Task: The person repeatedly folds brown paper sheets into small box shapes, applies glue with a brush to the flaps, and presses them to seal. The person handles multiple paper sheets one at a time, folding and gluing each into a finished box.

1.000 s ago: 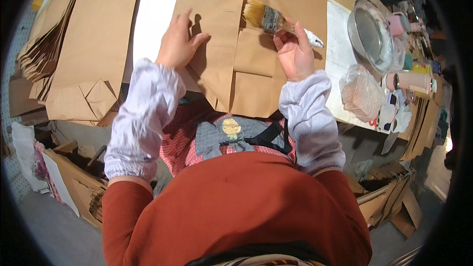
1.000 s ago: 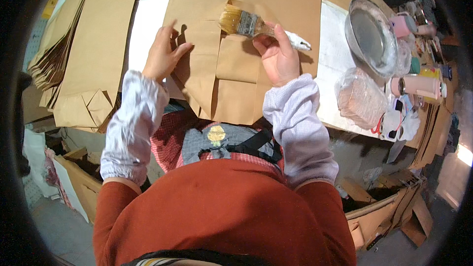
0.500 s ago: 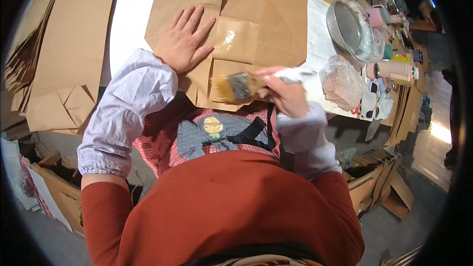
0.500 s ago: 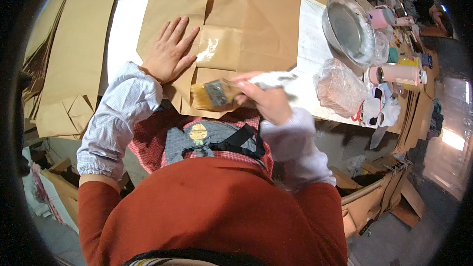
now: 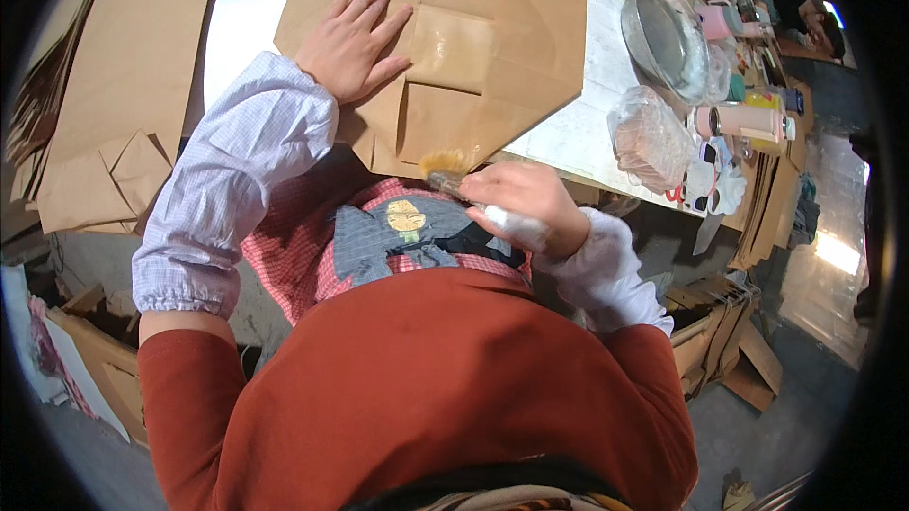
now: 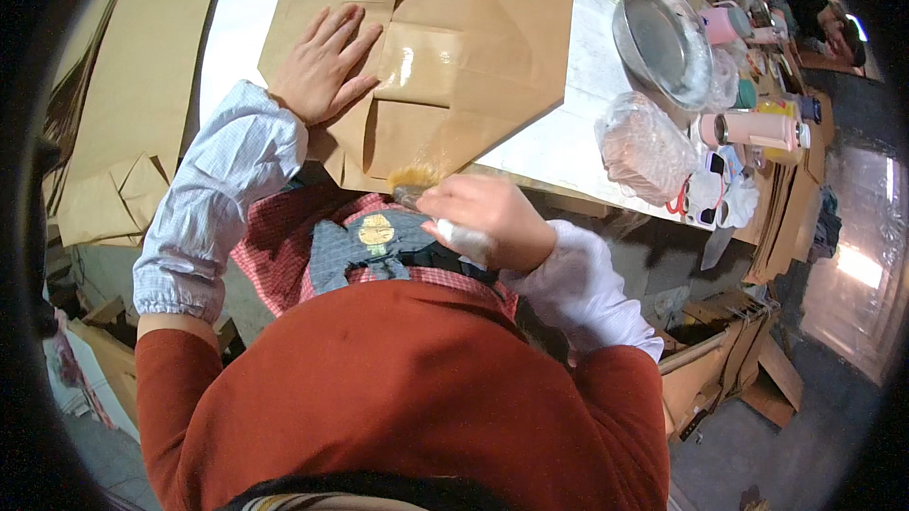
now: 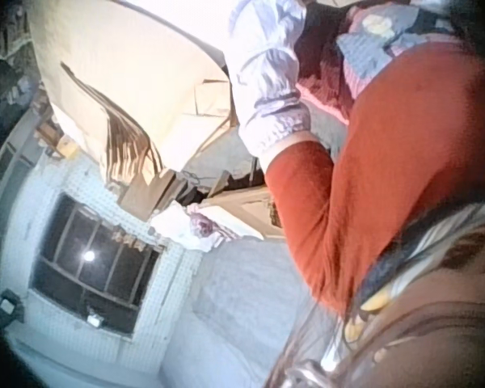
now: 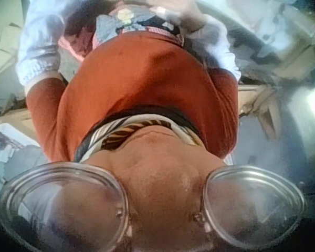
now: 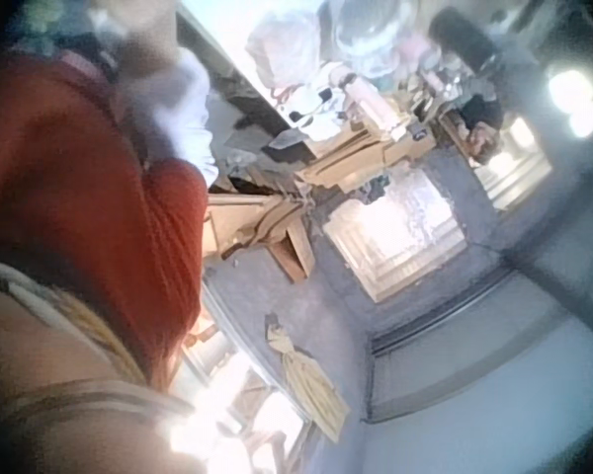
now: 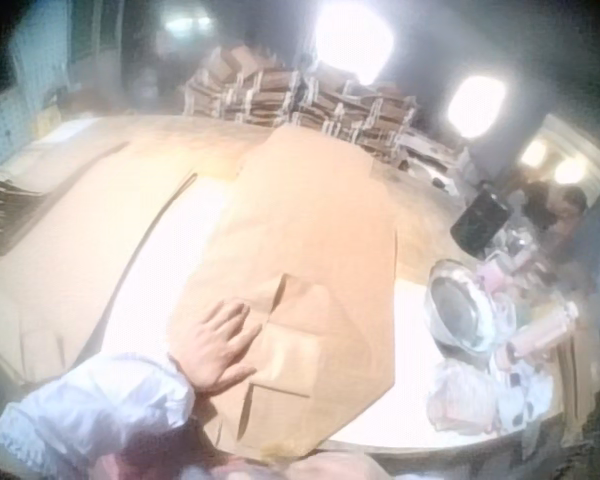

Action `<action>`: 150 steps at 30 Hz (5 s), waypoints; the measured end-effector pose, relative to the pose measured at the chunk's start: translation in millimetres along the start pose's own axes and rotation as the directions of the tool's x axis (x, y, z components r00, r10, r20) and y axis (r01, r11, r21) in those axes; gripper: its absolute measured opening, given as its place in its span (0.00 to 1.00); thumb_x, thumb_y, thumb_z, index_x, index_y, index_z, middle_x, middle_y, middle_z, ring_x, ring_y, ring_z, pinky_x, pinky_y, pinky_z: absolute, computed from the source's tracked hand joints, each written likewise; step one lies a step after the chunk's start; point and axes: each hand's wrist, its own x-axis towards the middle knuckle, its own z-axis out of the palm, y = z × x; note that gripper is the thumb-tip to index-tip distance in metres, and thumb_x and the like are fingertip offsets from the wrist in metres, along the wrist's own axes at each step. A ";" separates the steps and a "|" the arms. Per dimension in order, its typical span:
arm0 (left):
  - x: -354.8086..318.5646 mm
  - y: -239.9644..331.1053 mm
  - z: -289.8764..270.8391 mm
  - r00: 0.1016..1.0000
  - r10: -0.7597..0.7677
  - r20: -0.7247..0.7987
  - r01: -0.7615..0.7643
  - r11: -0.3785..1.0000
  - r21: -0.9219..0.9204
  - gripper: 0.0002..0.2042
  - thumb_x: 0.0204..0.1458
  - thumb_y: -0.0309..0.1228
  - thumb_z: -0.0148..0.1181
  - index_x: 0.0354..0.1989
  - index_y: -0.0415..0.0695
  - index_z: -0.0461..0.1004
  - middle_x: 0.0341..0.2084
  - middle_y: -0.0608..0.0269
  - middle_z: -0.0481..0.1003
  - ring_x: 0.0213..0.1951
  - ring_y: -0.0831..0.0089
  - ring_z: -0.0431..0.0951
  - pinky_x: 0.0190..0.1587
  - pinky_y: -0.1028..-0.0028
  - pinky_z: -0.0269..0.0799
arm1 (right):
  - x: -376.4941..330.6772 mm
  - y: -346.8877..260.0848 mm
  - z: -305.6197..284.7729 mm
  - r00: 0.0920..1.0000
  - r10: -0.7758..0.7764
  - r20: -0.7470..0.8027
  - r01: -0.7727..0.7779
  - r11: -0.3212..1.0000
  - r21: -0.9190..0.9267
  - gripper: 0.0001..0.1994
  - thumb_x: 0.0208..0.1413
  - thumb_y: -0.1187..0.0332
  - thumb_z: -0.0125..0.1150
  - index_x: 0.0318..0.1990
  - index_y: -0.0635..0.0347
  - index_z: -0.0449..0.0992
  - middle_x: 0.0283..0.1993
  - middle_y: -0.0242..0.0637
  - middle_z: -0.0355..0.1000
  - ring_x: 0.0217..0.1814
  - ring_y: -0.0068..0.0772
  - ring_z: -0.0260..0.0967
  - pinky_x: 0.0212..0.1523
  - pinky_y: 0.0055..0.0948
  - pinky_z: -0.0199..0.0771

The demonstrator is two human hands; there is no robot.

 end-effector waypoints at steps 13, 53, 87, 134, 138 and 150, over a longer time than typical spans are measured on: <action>8.8 -18.6 11.4 0.988 -0.035 -0.148 -0.031 0.905 -0.424 0.13 0.56 0.29 0.60 0.49 0.39 0.77 0.54 0.49 0.73 0.59 0.51 0.69 0.59 0.62 0.69 | 54.5 13.5 15.7 0.992 -0.102 0.069 0.104 0.994 -0.028 0.09 0.48 0.74 0.58 0.39 0.63 0.74 0.32 0.41 0.71 0.36 0.44 0.73 0.35 0.36 0.74; 11.5 -3.2 -8.3 0.971 -0.225 -0.080 0.164 0.873 -0.459 0.12 0.49 0.29 0.65 0.37 0.39 0.70 0.44 0.48 0.70 0.51 0.49 0.70 0.52 0.60 0.68 | 145.2 122.7 -21.0 0.636 0.677 -0.370 -0.309 0.663 0.682 0.08 0.55 0.71 0.66 0.36 0.67 0.79 0.28 0.34 0.76 0.26 0.20 0.72 0.26 0.19 0.73; 100.5 -65.3 -38.4 0.710 -0.297 0.638 0.539 0.813 -0.221 0.17 0.37 0.25 0.65 0.40 0.37 0.77 0.34 0.51 0.79 0.38 0.59 0.79 0.39 0.64 0.75 | 55.6 168.8 -69.9 0.625 0.780 0.037 -0.770 0.607 0.197 0.12 0.54 0.72 0.63 0.43 0.70 0.76 0.38 0.39 0.74 0.42 0.30 0.71 0.43 0.30 0.72; 2.6 12.1 -19.4 0.870 -0.468 0.152 0.462 0.671 -0.580 0.11 0.51 0.30 0.65 0.24 0.36 0.73 0.27 0.53 0.71 0.33 0.54 0.72 0.36 0.62 0.68 | 19.7 102.8 12.7 0.636 0.623 -0.454 -0.623 0.763 0.174 0.11 0.49 0.67 0.69 0.23 0.63 0.75 0.26 0.38 0.70 0.31 0.37 0.67 0.33 0.34 0.68; 10.9 19.9 -14.8 0.860 -0.510 -0.014 0.484 0.825 -0.292 0.16 0.52 0.39 0.65 0.25 0.38 0.75 0.27 0.52 0.73 0.30 0.54 0.74 0.33 0.61 0.69 | 34.0 105.6 16.6 0.622 0.598 -0.505 -0.708 0.705 -0.038 0.15 0.49 0.63 0.70 0.22 0.64 0.73 0.25 0.40 0.68 0.26 0.40 0.65 0.29 0.35 0.67; 21.3 45.5 -49.9 0.984 -0.168 0.061 0.179 0.932 -0.316 0.28 0.46 0.36 0.62 0.58 0.39 0.70 0.57 0.45 0.70 0.64 0.51 0.64 0.66 0.55 0.55 | 52.5 77.3 15.7 0.694 0.489 -0.529 -0.636 0.760 -0.133 0.22 0.44 0.56 0.72 0.43 0.61 0.76 0.47 0.47 0.74 0.51 0.45 0.72 0.48 0.41 0.70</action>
